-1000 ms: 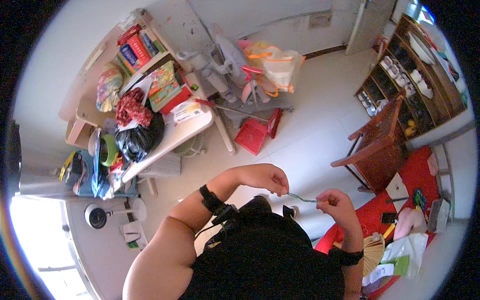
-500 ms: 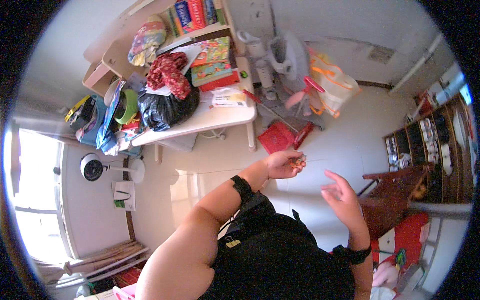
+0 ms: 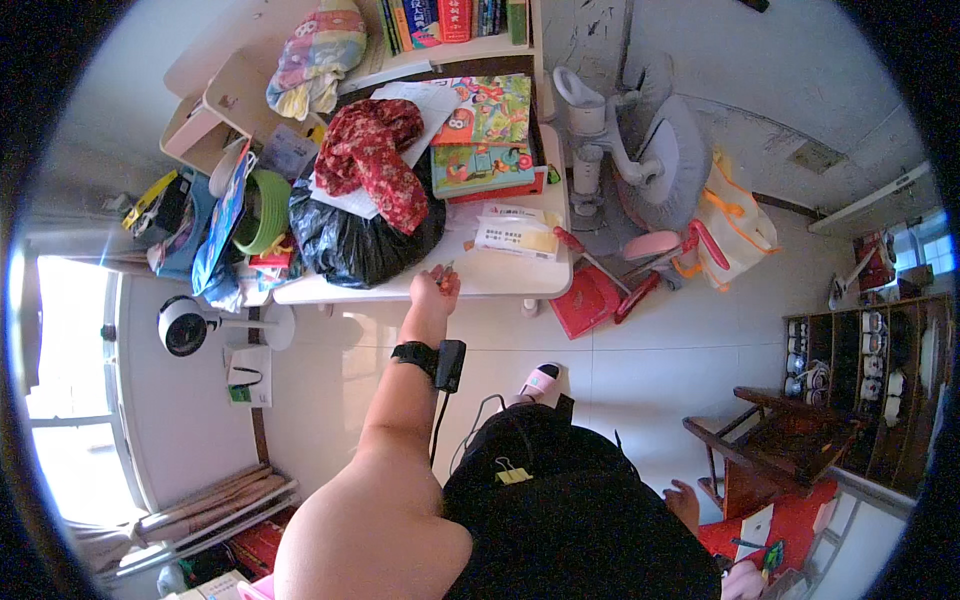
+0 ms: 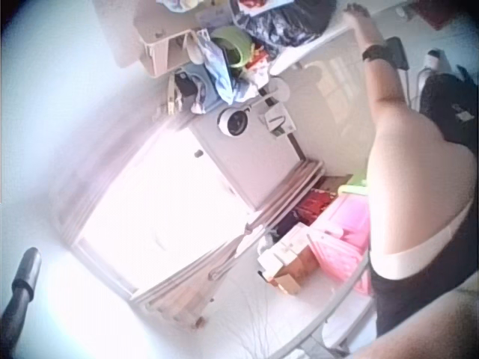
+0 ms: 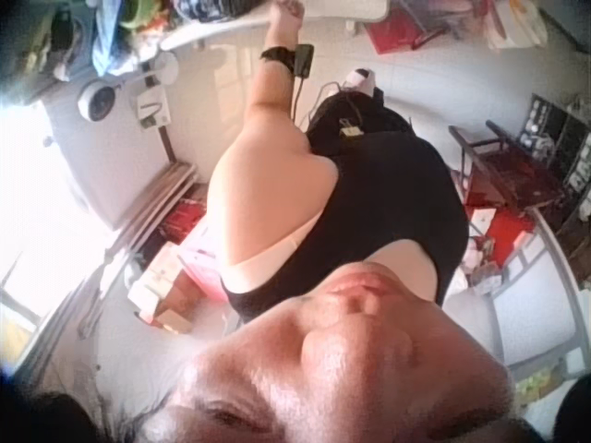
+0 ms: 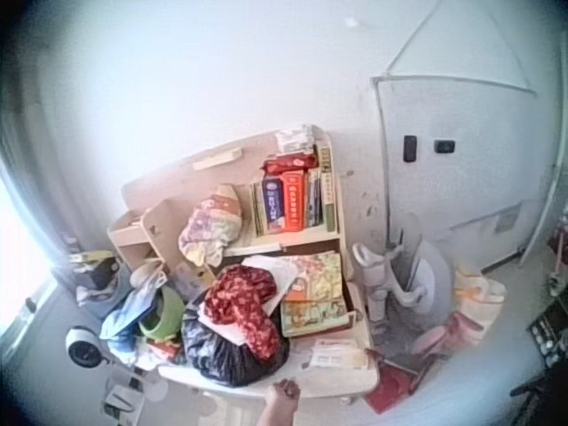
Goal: Cleaning and organizing a small bedroom by sorting books and placing various items into storage containers.
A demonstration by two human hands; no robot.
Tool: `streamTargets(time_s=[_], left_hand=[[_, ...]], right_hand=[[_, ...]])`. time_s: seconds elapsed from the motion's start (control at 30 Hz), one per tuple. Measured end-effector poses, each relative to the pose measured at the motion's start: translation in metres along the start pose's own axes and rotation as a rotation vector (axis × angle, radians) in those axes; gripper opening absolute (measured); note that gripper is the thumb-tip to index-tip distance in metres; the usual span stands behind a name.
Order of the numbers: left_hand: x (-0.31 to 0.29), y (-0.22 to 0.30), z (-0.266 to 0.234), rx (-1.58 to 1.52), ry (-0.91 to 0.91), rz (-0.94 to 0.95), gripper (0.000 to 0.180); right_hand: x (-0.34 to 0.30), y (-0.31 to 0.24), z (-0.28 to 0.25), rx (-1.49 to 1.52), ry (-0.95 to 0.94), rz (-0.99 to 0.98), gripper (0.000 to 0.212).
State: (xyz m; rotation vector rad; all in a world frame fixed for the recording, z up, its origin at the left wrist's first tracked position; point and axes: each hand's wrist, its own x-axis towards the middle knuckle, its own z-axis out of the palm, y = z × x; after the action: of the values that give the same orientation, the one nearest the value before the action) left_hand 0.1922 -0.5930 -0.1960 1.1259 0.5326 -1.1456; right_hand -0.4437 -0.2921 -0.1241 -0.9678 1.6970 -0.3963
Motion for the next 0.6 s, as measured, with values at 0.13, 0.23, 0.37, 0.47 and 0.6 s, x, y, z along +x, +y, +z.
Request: streamTargets(time_s=[0.13, 0.23, 0.37, 0.47, 0.6], left_hand=[[0.013, -0.004, 0.022, -0.064, 0.044, -0.009, 0.026], [0.011, -0.004, 0.024, -0.056, -0.004, -0.047, 0.023], [0.009, 0.0, 0.02, 0.052, -0.039, -0.121, 0.024], [0.006, 0.001, 0.015, 0.087, -0.091, -0.127, 0.027], [-0.021, -0.006, 0.021, 0.095, -0.046, -0.115, 0.022]], right_hand=[[-0.05, 0.047, -0.033, -0.039, 0.119, 0.238, 0.042], [-0.062, 0.065, -0.043, -0.052, 0.164, 0.369, 0.045], [-0.049, 0.084, -0.028, -0.017, 0.166, 0.441, 0.048], [-0.032, 0.09, -0.009, 0.025, 0.138, 0.442, 0.05], [-0.016, 0.101, 0.011, 0.066, 0.102, 0.44, 0.054]])
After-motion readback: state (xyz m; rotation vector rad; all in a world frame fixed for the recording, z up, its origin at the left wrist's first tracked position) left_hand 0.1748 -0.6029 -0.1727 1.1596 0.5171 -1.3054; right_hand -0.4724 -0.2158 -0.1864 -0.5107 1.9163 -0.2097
